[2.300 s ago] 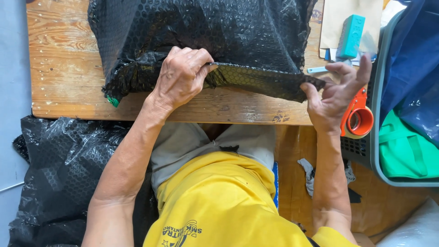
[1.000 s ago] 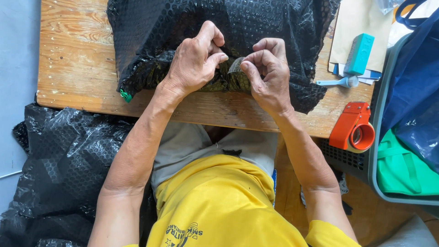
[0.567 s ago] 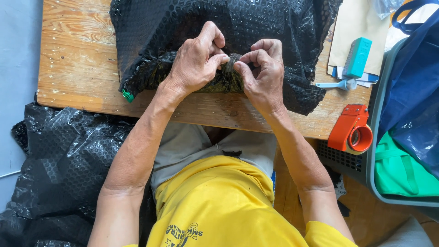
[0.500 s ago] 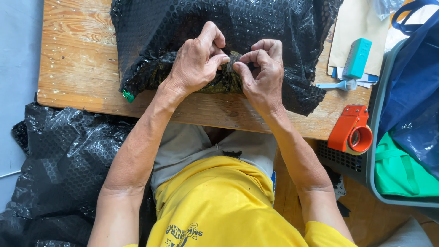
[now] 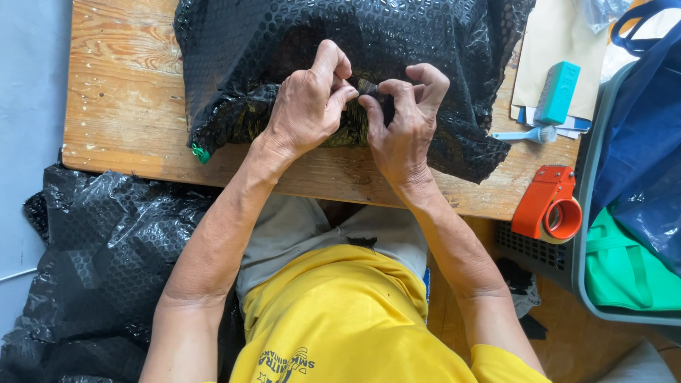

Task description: The person opens a large black bubble-wrapped package on a wooden workbench using their hands and a small handheld tape dispenser.

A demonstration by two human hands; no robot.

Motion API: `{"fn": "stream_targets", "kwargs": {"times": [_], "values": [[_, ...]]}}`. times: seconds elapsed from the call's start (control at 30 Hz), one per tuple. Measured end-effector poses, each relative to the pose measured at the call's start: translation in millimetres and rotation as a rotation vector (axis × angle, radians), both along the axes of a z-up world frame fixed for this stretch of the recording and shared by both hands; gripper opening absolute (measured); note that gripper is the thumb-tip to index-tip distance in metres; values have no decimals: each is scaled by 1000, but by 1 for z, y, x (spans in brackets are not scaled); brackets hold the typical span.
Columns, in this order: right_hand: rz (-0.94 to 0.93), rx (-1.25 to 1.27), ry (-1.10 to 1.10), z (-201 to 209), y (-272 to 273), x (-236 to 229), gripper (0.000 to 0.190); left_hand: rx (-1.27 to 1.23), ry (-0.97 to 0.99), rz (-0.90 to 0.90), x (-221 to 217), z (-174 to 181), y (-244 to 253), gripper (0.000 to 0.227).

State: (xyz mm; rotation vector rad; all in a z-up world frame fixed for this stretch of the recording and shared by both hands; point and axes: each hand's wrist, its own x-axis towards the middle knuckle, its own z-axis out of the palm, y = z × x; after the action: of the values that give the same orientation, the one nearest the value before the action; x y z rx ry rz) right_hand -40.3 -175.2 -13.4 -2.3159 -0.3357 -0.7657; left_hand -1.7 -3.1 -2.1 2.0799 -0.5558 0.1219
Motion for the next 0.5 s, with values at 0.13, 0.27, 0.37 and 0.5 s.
{"fn": "stream_targets", "kwargs": {"times": [0.13,0.27,0.37,0.5], "values": [[-36,-42,-60,-2,5,-4,22,-21,-5,12,-2,1,-1,35],[-127,-66,-72,-8,4,-2,29,-14,-17,22,-2,-1,-1,36],[-123,-8,-87,-9,-2,6,52,3,-8,39,-2,-3,-1,36],[-82,75,-16,4,-16,15,85,5,-27,42,0,-3,-2,38]]}}
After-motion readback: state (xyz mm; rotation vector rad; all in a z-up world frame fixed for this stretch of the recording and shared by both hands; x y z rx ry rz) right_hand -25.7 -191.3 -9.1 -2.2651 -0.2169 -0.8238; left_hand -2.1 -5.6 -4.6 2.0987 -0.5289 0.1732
